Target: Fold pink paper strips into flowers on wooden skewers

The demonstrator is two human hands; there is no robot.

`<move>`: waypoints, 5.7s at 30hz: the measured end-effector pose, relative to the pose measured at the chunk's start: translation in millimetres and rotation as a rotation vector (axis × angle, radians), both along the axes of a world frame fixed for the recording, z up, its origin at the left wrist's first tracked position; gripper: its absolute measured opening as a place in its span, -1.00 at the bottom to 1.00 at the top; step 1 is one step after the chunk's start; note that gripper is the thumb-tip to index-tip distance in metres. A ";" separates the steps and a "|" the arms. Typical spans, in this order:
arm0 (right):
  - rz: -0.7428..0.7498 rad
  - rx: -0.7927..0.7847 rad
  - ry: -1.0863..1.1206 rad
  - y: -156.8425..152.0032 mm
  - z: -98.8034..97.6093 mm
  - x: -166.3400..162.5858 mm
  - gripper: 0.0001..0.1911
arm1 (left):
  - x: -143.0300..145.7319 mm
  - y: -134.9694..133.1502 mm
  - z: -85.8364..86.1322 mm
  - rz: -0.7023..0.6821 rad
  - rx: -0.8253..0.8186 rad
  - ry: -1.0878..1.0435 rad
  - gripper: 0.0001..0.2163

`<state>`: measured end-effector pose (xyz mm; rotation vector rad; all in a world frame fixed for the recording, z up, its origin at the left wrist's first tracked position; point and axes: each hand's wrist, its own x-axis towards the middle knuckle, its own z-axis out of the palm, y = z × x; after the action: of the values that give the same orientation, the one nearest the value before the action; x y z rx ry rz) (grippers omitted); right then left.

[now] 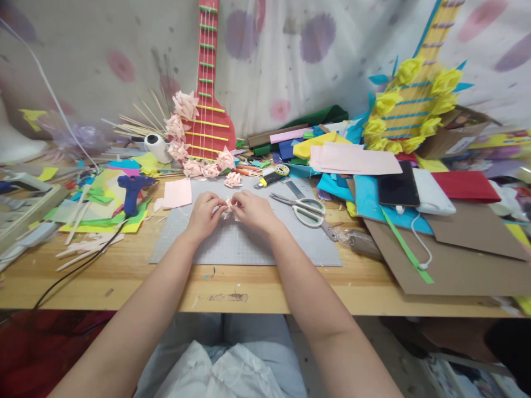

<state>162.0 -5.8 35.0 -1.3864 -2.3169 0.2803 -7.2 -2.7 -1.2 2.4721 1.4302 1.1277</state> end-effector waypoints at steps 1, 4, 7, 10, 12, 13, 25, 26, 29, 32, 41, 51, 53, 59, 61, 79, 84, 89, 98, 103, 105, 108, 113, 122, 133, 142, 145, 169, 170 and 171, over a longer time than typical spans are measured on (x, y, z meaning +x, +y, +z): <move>0.017 0.016 0.003 -0.2 -0.3 -0.3 -0.80 | 0.2 0.0 0.0 0.004 0.005 0.003 -0.83; 0.038 0.038 0.015 0.4 -2.4 -0.6 -0.82 | 0.3 0.1 -0.2 0.013 0.019 0.011 -0.83; 0.036 0.020 0.045 1.9 -5.0 -0.3 -0.83 | 0.1 0.5 -0.7 0.009 0.012 0.018 -0.82; 0.008 -0.010 0.076 3.4 -6.4 0.0 -0.85 | 0.2 0.8 -1.2 -0.001 -0.012 0.007 -0.82; -0.004 -0.020 0.094 4.1 -6.6 0.1 -0.85 | 0.3 0.9 -1.5 -0.008 -0.030 -0.001 -0.83; -0.006 -0.025 0.102 4.4 -6.5 0.2 -0.85 | 0.5 1.0 -1.7 -0.011 -0.036 -0.005 -0.84; 0.005 -0.045 0.129 3.9 -6.3 -0.9 -0.84 | 3.2 1.9 -3.7 0.012 -0.015 -0.004 -0.76; 0.005 -0.042 0.129 4.1 -6.7 -1.2 -0.84 | 3.4 1.8 -3.9 0.022 -0.016 -0.006 -0.75; 0.011 -0.030 0.127 4.7 -7.4 -1.8 -0.85 | 3.8 1.5 -3.6 0.041 -0.033 -0.013 -0.74; 0.011 -0.022 0.123 5.4 -7.2 -1.3 -0.87 | 4.1 0.5 -1.9 0.038 -0.052 -0.038 -0.72; 0.065 -0.017 0.151 7.6 -6.1 1.4 -0.84 | 5.3 -2.7 0.4 0.000 -0.084 -0.211 -0.90; 0.048 -0.024 0.131 3.0 -3.9 0.4 -0.84 | 3.2 2.3 -3.1 -0.010 -0.083 -0.219 -0.88; 0.042 -0.019 0.139 4.1 -5.1 -0.6 -0.85 | 3.3 2.8 -3.4 -0.002 -0.092 -0.232 -0.86; -0.012 0.015 0.209 7.2 -9.1 -4.6 -0.87 | 6.2 -5.1 3.4 0.082 0.000 -0.359 -0.79; -0.029 0.027 0.244 7.7 -9.9 -5.1 -0.87 | 9.4 -8.6 5.2 0.091 0.054 -0.331 -0.79; -0.199 -0.093 0.436 12.6 -16.4 -12.0 -0.87 | 23.6 -12.4 -0.7 0.198 0.050 -0.015 -0.96; -0.224 -0.044 0.420 10.5 -19.9 -16.5 -0.87 | 25.4 -11.0 -2.0 0.218 0.003 0.000 -0.95; -0.256 -0.032 0.421 13.2 -22.1 -14.4 -0.87 | 24.9 -9.0 -4.7 0.184 0.007 -0.061 -0.92; -0.268 0.020 0.384 9.3 -19.1 -15.7 -0.87 | 24.6 -17.1 6.1 0.188 0.045 -0.166 -0.91; -0.292 0.066 0.263 0.2 -17.8 -24.2 -0.86 | 32.1 -23.3 15.6 0.085 -0.085 -0.419 -0.91; -0.278 0.093 0.226 -2.2 -17.6 -26.9 -0.84 | 35.4 -19.3 13.3 0.087 -0.271 -0.625 -0.88; -0.263 0.144 0.185 -4.1 -16.7 -29.1 -0.80 | 37.6 -11.1 9.5 0.119 -0.545 -1.005 -0.84; -0.183 0.212 0.118 -6.7 -15.4 -32.3 -0.75 | 35.5 -6.6 12.9 0.087 -0.757 -1.363 -0.79; -0.268 0.205 0.406 -8.0 -14.8 -29.2 -0.77 | 27.8 -3.1 12.6 0.120 -0.898 -1.516 -0.88; -0.075 -0.488 0.996 11.7 -15.4 -3.9 0.00 | 31.0 -6.9 16.4 0.121 -0.913 -1.348 -0.84; -0.161 -0.586 1.131 19.1 -26.1 -9.2 -0.48 | 34.6 -1.5 10.5 0.163 -0.798 -1.278 -0.82; -0.159 -0.647 1.188 18.8 -22.1 -12.4 -0.61 | 36.5 0.8 8.8 0.195 -0.757 -1.236 -0.81; -0.102 -0.865 1.110 7.5 -23.5 -21.4 -0.44 | 34.2 4.8 7.5 0.226 -0.711 -1.477 -0.72; -0.129 -0.860 1.081 7.5 -23.3 -21.3 -0.47 | 33.6 5.4 7.1 0.231 -0.714 -1.480 -0.71; -0.153 -0.853 1.055 7.6 -22.5 -21.1 -0.51 | 33.0 6.1 6.7 0.238 -0.720 -1.481 -0.71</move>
<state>140.8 1.8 12.5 -1.2264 -1.1958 1.6215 25.8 3.4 5.5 0.5682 1.1664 1.4958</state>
